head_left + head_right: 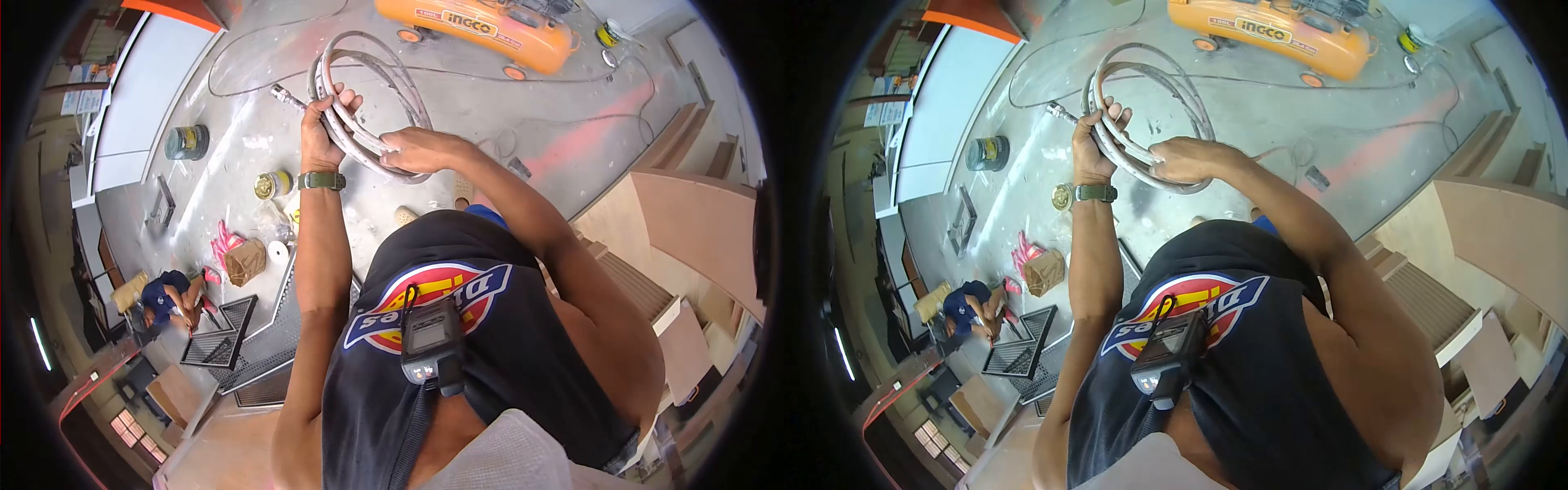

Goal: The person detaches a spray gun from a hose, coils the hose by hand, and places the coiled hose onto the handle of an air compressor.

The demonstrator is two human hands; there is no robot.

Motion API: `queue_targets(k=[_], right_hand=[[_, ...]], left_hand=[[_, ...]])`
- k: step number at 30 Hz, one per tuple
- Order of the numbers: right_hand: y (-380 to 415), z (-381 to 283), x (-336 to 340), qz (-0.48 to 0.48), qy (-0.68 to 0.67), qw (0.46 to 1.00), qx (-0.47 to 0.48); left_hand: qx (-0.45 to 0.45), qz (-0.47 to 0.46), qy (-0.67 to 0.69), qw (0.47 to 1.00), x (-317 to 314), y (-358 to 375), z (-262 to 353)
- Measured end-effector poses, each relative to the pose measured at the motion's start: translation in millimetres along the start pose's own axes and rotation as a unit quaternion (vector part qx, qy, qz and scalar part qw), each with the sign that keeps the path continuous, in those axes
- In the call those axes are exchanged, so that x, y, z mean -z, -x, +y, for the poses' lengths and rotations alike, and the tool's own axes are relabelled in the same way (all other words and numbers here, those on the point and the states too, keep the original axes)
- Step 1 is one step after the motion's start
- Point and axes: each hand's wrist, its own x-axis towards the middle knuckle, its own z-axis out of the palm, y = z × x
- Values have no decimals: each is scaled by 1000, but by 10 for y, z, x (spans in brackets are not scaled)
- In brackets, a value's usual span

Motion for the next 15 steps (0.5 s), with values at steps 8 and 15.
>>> queue_targets(k=[8, 15], right_hand=[[318, 42, 250, -24, -153, 988, -2], [331, 274, 347, -61, -279, 941, 180]], left_hand=[[-23, -71, 75, 994, -487, -37, 37], [-56, -194, 115, 972, -801, 280, 330]])
